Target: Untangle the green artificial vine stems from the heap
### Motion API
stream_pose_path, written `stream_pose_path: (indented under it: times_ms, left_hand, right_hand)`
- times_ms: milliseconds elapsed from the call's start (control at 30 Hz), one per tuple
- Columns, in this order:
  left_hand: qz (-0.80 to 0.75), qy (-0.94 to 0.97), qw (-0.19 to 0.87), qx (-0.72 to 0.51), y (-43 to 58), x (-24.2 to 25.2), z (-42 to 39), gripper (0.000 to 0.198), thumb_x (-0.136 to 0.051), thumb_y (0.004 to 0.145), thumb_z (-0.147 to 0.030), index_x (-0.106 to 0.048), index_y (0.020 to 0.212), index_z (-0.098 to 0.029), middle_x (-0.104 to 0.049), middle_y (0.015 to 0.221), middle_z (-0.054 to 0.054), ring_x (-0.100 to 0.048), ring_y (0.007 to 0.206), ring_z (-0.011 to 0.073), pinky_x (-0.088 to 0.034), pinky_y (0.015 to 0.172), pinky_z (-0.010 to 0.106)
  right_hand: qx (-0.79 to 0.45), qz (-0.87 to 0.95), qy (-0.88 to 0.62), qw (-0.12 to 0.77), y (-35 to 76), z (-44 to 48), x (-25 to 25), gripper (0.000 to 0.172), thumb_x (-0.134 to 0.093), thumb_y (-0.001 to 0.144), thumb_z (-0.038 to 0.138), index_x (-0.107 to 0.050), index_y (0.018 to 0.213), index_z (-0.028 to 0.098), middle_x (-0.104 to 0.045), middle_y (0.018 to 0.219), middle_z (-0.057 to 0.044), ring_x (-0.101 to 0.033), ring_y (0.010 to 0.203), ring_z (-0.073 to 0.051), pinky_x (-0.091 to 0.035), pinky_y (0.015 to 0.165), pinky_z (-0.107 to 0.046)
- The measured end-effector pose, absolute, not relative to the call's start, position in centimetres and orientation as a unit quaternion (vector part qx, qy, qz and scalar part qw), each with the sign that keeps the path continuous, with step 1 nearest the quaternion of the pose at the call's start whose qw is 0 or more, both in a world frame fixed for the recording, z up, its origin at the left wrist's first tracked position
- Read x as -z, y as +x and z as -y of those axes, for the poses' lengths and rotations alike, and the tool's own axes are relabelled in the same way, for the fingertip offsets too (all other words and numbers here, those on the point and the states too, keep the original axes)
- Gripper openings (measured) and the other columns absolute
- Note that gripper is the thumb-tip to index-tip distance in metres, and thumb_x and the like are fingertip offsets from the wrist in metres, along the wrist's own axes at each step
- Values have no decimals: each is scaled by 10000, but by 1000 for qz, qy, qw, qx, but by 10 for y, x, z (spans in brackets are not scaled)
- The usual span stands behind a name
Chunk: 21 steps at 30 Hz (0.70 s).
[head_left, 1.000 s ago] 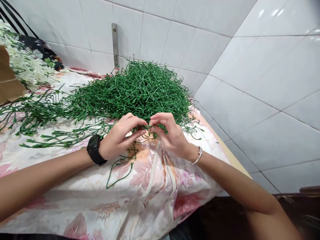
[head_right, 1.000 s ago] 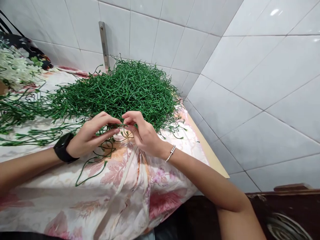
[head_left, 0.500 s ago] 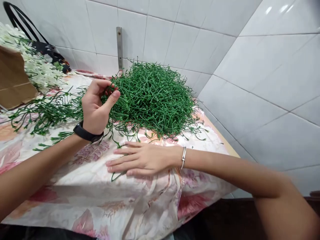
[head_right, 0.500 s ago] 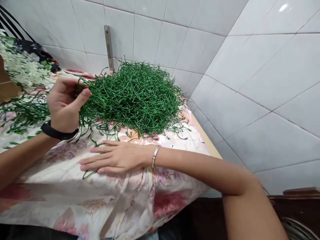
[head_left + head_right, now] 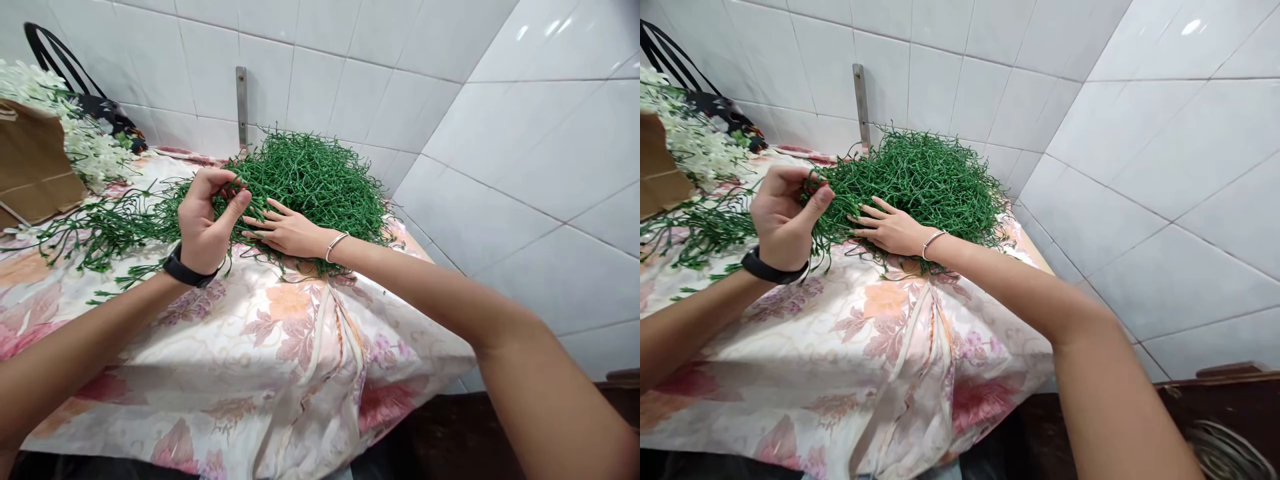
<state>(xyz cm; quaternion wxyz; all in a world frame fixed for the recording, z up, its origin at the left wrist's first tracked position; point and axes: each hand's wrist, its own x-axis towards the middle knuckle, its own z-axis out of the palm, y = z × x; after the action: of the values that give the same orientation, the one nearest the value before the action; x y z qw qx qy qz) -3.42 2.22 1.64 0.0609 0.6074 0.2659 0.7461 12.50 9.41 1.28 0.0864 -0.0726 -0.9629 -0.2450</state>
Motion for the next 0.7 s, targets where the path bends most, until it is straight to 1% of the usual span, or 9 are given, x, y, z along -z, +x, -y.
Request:
stream_pose_path:
  times_ms: [133,233,333,433,500,567,633,700]
  left_hand:
    - [-258,601,29,-756,-35,-20,-20,170,-649,721,-180,-556,863,-169,-536,770,-1,-503,691,80,-409,651,227]
    - [-262,596,23,-758,-35,-22,-20,167,-643,728,-198,-553,867,-175,-538,785,0,-505,700,82,-413,659,231]
    - [-275,605,24,-746,-33,-18,-20,168,-642,726,-208,-558,871,-197,-539,767,-6,-510,700,92,-421,671,240]
    - [-296,618,18,-728,-29,-12,-18,179,-638,722,-206,-555,880,-212,-544,770,-6,-519,715,107,-423,677,249]
    - [-311,631,10,-711,-25,-8,-15,178,-625,727,-196,-548,888,-207,-543,786,0,-519,733,114,-422,684,251]
    - [-320,655,2,-684,-21,-6,-10,168,-601,743,-185,-538,897,-200,-537,798,6,-511,742,118,-420,686,253]
    - [-317,695,-9,-645,-16,-4,-4,148,-576,757,-181,-529,898,-195,-534,806,11,-503,748,126,-421,681,257]
    - [-313,730,-22,-607,-12,-2,1,128,-560,767,-185,-526,890,-196,-535,813,16,-499,770,142,-421,690,272]
  right_hand:
    - [257,951,-107,131,119,-102,-15,383,-423,825,146,-467,1199,215,-500,1245,-37,-318,1269,-220,-148,1079,-503]
    - [266,945,-117,147,114,-112,-17,332,-408,825,122,-521,1128,201,-523,1210,-33,-350,1249,-213,-166,1079,-499]
    - [283,940,-112,152,110,-123,-18,303,-361,836,98,-559,1054,168,-528,1194,-40,-360,1243,-207,-171,1084,-489]
    - [274,946,-110,136,106,-128,-18,296,-345,823,72,-593,973,132,-533,1181,-55,-354,1245,-222,-142,1094,-490]
    - [234,955,-131,125,103,-124,-18,307,-352,804,51,-591,985,117,-531,1186,-70,-348,1248,-230,-121,1093,-502]
    - [159,967,-166,107,102,-116,-20,321,-396,781,53,-563,1050,102,-502,1227,-94,-319,1263,-249,-129,1082,-512]
    - [67,977,-187,74,101,-109,-26,361,-468,746,69,-536,1100,88,-466,1267,-119,-280,1279,-278,-180,1059,-514]
    - [3,983,-181,41,100,-106,-36,400,-510,716,67,-531,1114,95,-472,1266,-118,-296,1269,-279,-261,1026,-488]
